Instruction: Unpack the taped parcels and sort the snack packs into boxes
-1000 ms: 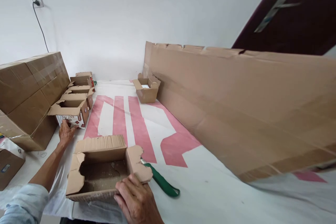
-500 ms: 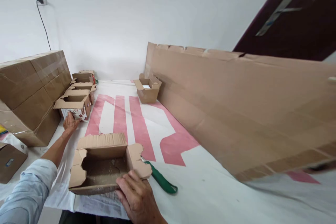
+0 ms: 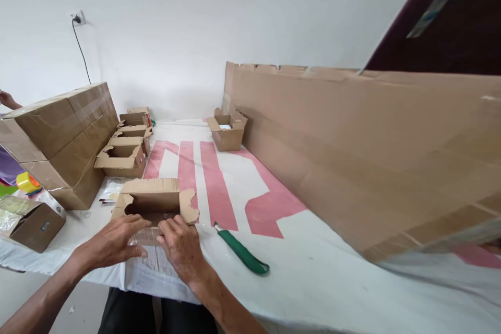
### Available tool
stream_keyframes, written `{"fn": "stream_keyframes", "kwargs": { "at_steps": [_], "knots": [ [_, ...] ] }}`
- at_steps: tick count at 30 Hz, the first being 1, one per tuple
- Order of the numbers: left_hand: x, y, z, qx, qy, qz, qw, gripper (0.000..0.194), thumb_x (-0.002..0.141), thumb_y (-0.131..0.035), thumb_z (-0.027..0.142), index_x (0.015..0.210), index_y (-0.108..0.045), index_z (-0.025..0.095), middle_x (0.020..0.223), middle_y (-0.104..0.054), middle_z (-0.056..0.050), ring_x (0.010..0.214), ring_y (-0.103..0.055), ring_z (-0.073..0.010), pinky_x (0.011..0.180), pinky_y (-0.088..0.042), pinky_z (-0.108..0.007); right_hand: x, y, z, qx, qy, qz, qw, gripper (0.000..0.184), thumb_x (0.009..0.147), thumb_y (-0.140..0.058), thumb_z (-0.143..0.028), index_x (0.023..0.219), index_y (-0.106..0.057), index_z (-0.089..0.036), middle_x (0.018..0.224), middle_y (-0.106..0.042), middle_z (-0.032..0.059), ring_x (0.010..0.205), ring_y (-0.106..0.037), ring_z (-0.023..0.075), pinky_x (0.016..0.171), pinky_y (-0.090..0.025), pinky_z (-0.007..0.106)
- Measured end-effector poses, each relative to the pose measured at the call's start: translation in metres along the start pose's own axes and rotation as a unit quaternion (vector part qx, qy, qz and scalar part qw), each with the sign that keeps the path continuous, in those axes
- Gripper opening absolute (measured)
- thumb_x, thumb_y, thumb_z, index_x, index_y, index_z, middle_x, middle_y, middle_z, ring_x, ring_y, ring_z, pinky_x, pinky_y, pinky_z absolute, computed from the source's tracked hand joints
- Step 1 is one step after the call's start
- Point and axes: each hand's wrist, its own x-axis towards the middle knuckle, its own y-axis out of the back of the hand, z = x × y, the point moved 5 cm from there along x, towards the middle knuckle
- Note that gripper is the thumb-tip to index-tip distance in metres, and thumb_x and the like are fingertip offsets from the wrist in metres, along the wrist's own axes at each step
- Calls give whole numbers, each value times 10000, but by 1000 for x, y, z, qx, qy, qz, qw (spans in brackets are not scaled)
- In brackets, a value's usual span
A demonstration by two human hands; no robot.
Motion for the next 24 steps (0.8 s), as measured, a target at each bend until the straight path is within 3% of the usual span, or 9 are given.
{"fn": "stream_keyframes", "kwargs": {
  "at_steps": [3,4,6,9,11,14,17,21,24],
  "knots": [
    [-2,31,-34,82,92,75,990,369,1071,-558,429,1340,-775,298,1270,-790,-103,1187,-747,-321,1047,-609,-440,0,1,-1,6,-5,0,1000,195,929,-744,-49,983,-666,-220,905,-758,25,911,-675,246,703,-429,349],
    [0,44,-54,143,148,90,974,363,1074,-535,357,1348,-759,279,1283,-777,-106,1204,-738,-316,1055,-602,-429,-4,4,0,8,-3,2,1000,217,918,-736,-29,979,-658,-222,900,-754,21,901,-675,242,702,-433,347],
    [7,59,-95,234,230,66,942,433,998,-603,228,1418,-698,277,1414,-708,-120,1295,-695,-326,1114,-566,-447,-17,11,3,12,7,14,1000,245,904,-715,-3,974,-643,-227,882,-737,12,870,-669,233,694,-439,343],
    [23,59,-141,265,275,35,923,674,821,-675,43,1447,-663,292,1482,-639,-161,1354,-644,-395,1105,-553,-557,-38,22,7,16,21,28,999,264,900,-703,4,994,-634,-232,876,-723,4,850,-662,226,695,-454,343],
    [35,51,-159,274,282,20,919,721,793,-666,4,1444,-658,314,1500,-622,-164,1403,-600,-410,1118,-526,-609,-47,27,7,23,25,29,999,279,898,-702,11,1019,-633,-231,891,-724,3,857,-659,224,710,-466,345],
    [53,47,-175,272,271,14,923,692,820,-635,26,1442,-661,327,1564,-592,-153,1428,-581,-392,1152,-488,-610,-53,32,7,34,25,30,999,297,899,-702,19,1050,-633,-227,908,-723,6,864,-651,224,729,-476,343],
    [70,61,-189,246,264,19,932,566,828,-644,105,1348,-734,310,1508,-659,-141,1306,-673,-378,1105,-522,-554,-53,33,8,36,20,29,999,298,906,-705,13,1069,-634,-226,910,-723,8,870,-647,233,727,-468,344],
    [96,100,-211,180,271,59,944,339,812,-698,272,1125,-830,266,1226,-809,-120,1179,-735,-393,1015,-564,-483,-51,32,10,38,21,25,999,269,925,-689,-5,1068,-632,-226,914,-727,18,868,-645,241,728,-458,347],
    [114,123,-224,100,266,110,953,268,772,-730,371,957,-839,211,935,-829,-86,1029,-758,-357,922,-588,-404,-50,32,12,42,15,24,999,253,938,-674,-14,1067,-631,-227,914,-729,22,867,-646,241,732,-455,344]
  ]
}}
